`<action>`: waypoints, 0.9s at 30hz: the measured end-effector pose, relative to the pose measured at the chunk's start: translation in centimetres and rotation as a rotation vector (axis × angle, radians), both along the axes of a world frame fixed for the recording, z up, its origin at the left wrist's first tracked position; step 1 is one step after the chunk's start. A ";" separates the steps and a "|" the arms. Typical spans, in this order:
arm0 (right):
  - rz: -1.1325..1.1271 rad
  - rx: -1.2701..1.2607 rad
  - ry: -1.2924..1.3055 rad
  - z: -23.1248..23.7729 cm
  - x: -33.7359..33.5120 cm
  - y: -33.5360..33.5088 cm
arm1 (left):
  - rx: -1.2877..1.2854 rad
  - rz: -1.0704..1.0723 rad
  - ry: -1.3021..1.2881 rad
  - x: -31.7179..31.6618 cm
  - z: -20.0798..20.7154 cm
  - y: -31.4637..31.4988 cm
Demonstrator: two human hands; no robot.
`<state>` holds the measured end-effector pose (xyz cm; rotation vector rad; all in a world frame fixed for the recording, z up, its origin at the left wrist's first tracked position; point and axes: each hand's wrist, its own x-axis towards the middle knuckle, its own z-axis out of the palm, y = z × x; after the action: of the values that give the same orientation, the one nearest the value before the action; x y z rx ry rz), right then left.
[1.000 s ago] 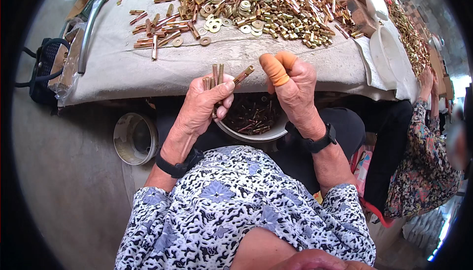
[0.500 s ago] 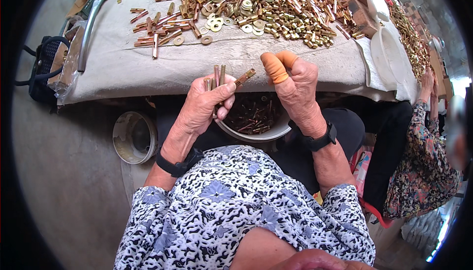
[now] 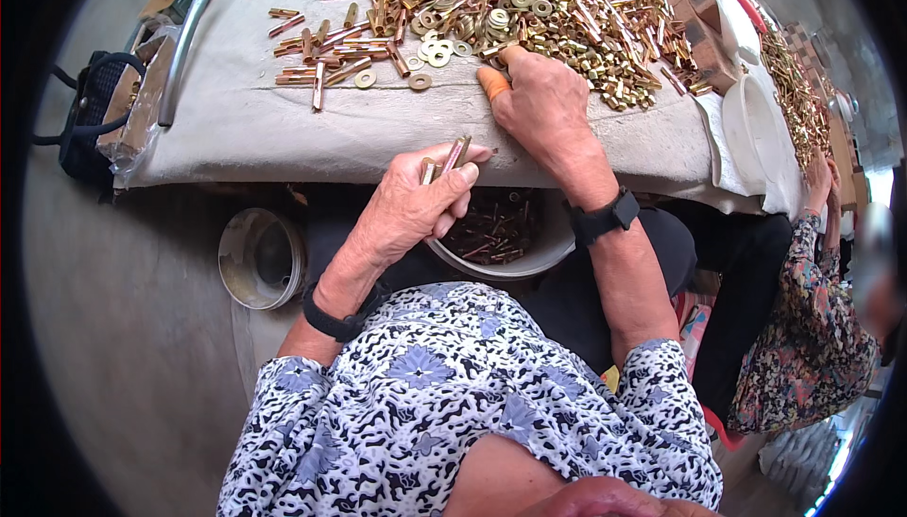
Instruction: Assembling metal pins and washers by hand and using a small rake to organize the workspace.
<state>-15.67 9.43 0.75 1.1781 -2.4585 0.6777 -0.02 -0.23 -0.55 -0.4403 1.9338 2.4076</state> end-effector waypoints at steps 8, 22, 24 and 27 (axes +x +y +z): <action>-0.004 -0.090 0.034 -1.6 -1.0 -0.1 | 0.042 0.018 -0.009 0.4 0.1 -1.3; 0.014 -0.080 0.095 -1.4 -0.6 0.6 | 0.202 0.125 0.012 0.4 0.2 -1.2; 0.091 -0.100 0.069 -1.3 -0.5 0.8 | 0.208 0.111 -0.008 0.4 0.3 -1.1; 0.238 -0.078 0.059 -0.9 -0.4 1.0 | 0.207 0.098 -0.029 0.5 0.2 -1.2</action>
<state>-16.06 10.40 -0.17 1.4520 -2.2432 0.7835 0.50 -1.39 -0.36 -0.5687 1.6649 2.6099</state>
